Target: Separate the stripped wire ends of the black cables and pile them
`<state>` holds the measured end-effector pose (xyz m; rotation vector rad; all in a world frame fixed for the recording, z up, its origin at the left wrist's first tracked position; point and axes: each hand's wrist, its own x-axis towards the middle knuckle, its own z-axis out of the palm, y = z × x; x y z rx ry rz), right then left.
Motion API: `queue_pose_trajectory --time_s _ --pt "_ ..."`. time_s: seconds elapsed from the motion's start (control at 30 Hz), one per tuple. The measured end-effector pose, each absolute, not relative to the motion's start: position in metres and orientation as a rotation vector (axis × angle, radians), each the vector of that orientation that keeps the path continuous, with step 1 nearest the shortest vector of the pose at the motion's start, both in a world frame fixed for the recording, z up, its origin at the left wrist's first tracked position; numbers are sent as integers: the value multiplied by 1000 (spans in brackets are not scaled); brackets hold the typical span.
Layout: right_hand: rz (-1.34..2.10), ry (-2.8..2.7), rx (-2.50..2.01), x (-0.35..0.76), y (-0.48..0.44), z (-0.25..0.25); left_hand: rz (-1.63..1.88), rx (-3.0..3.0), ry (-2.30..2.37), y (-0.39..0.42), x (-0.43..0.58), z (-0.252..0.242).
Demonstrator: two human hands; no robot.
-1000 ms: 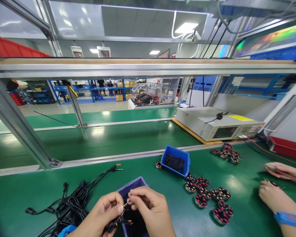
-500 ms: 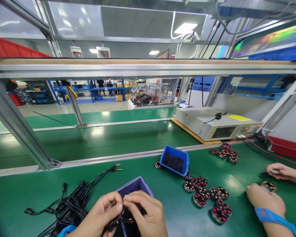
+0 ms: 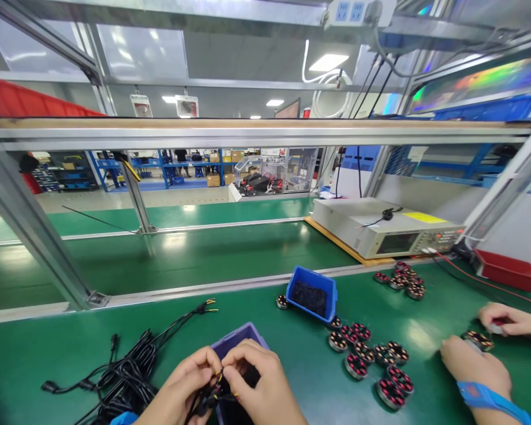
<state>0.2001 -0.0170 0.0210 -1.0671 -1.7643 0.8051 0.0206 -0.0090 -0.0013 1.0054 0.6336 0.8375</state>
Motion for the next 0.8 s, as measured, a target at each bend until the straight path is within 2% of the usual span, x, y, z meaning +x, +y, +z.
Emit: queue_pose_trajectory --time_s 0.13,0.47,0.8 --pt "852 -1818 -1044 195 -16 12 831 998 599 -12 19 1" --pt "706 -1836 -1019 190 -21 8 835 1118 596 -16 21 -9" --pt "1013 -1608 -976 197 -22 17 854 940 598 -14 20 5"
